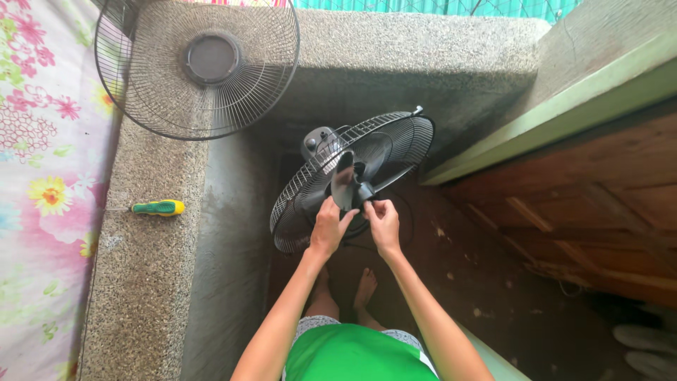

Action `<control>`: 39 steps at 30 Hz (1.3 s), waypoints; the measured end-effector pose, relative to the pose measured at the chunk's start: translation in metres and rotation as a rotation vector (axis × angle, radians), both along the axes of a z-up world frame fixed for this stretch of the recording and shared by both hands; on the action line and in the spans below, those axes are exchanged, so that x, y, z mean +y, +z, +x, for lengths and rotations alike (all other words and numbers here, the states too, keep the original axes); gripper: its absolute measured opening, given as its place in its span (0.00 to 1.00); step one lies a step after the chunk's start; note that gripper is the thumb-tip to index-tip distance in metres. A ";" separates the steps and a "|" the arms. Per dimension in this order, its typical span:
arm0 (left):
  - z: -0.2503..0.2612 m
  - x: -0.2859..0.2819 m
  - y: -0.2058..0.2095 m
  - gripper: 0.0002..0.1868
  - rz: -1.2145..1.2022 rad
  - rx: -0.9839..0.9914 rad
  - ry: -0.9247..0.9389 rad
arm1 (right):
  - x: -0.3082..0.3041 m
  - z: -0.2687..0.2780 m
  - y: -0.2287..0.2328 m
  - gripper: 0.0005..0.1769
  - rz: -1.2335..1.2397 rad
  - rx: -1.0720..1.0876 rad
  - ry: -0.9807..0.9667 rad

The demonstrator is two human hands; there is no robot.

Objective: The person assembles an electric fan by attaching the motor housing, rear grille, fan blade, and front grille. They secure each component by hand, aligning and tightening the parts to complete the assembly.

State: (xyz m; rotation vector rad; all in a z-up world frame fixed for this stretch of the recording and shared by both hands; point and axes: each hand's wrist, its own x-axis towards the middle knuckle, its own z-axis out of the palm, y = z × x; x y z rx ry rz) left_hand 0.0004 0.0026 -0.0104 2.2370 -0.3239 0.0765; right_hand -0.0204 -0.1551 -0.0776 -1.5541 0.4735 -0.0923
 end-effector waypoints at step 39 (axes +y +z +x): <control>0.214 0.294 0.051 0.19 -0.115 -0.171 0.979 | 0.114 0.352 0.148 0.24 -0.888 -0.381 0.306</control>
